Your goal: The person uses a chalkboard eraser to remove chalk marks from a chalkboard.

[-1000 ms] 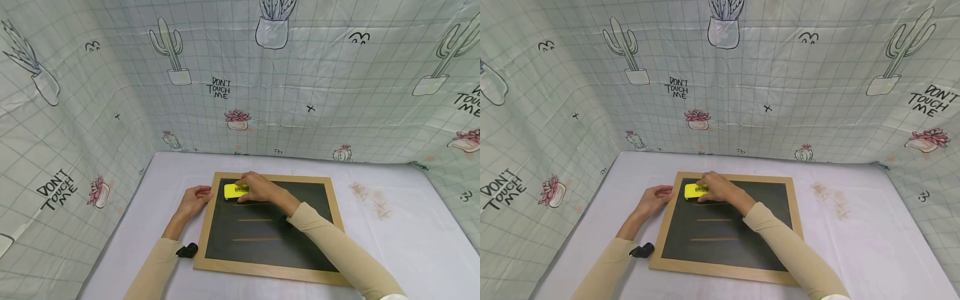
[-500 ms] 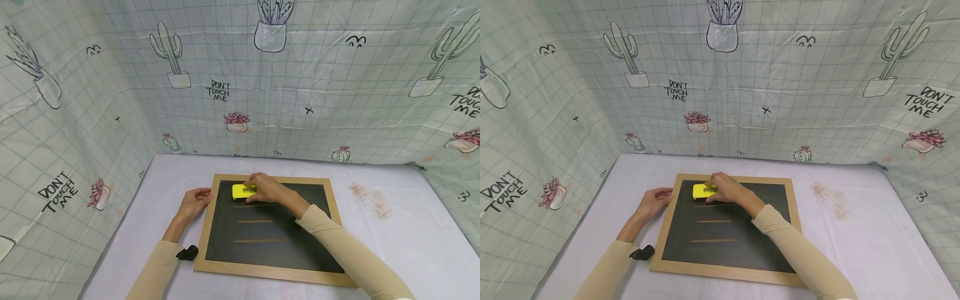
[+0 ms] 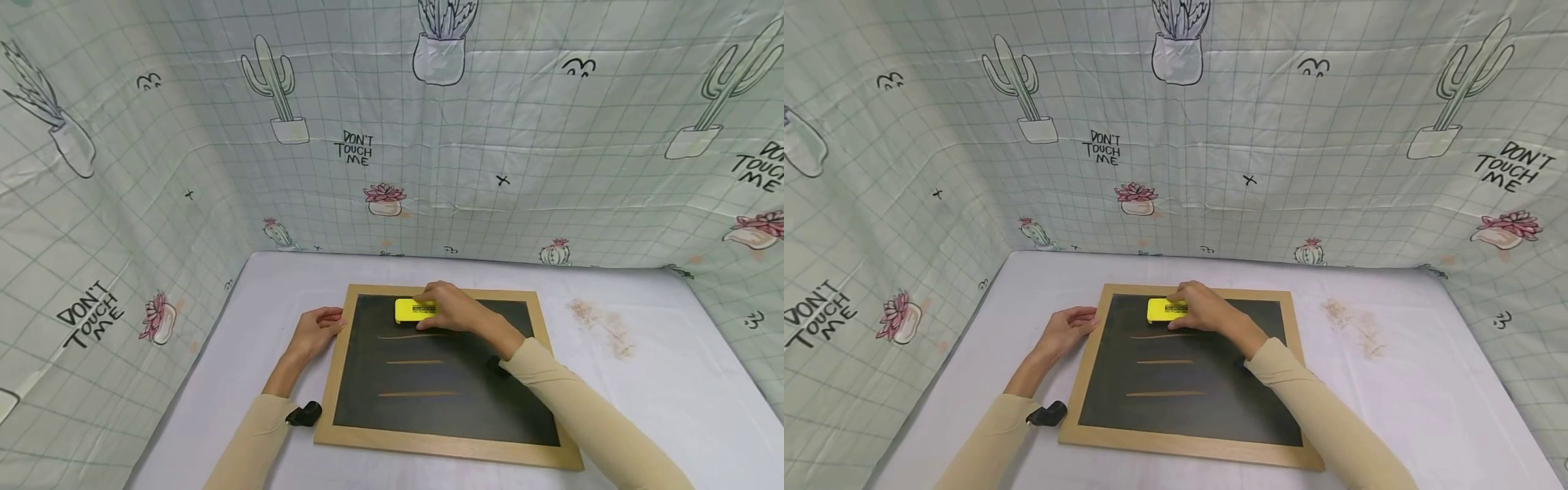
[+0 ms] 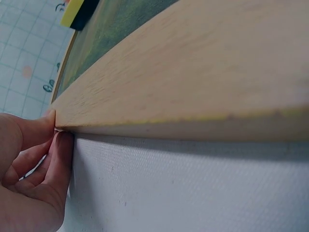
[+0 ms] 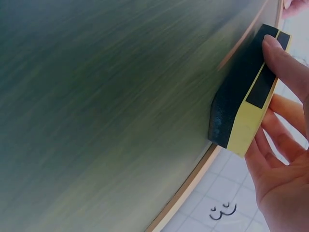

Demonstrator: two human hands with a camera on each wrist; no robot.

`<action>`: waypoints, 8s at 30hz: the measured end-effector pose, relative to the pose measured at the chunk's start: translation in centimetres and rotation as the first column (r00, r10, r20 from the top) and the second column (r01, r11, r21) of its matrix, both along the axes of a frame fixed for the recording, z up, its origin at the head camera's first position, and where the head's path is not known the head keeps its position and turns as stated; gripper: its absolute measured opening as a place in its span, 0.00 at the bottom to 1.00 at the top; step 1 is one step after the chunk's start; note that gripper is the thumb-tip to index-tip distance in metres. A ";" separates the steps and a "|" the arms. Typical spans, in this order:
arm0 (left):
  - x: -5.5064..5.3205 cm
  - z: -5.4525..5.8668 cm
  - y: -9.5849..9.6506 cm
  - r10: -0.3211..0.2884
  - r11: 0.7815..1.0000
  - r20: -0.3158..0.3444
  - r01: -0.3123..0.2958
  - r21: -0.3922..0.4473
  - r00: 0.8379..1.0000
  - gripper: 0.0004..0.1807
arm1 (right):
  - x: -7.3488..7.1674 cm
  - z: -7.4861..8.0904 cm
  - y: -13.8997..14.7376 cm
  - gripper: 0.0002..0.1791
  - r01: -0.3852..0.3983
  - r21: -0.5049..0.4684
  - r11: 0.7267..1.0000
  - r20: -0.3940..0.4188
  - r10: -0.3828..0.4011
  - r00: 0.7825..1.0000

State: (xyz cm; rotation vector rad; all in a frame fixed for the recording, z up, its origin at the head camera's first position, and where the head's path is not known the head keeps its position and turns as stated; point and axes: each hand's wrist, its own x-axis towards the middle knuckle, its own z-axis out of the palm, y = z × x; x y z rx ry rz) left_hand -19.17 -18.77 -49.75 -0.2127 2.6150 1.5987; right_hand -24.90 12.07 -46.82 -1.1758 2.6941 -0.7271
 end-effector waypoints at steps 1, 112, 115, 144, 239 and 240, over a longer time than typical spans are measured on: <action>0.0 0.0 0.0 0.001 1.000 0.000 -0.001 -0.002 1.000 0.17 | 0.1 0.1 0.2 0.32 0.003 0.000 1.000 0.000 -0.003 1.000; 0.3 0.4 0.2 -0.018 0.999 -0.027 0.019 0.032 0.999 0.16 | 4.8 0.5 3.6 0.31 0.022 0.007 1.000 -0.047 -0.022 0.999; 0.3 0.4 0.1 -0.021 0.999 -0.026 0.022 0.039 0.999 0.16 | 4.8 0.5 3.1 0.31 0.014 0.008 1.000 -0.049 -0.013 0.999; 0.4 0.5 0.3 -0.006 0.999 -0.019 0.007 0.036 1.000 0.16 | 4.2 0.7 -2.3 0.31 -0.053 0.031 0.998 -0.038 0.054 0.998; 0.3 0.2 0.2 -0.004 0.999 -0.032 0.005 0.039 0.999 0.16 | 6.2 -0.3 7.4 0.30 0.123 -0.032 0.992 -0.037 -0.124 0.992; 0.3 0.2 0.2 -0.004 0.999 -0.032 0.005 0.035 0.999 0.16 | 6.2 -0.3 7.4 0.30 0.122 -0.031 0.992 -0.037 -0.124 0.992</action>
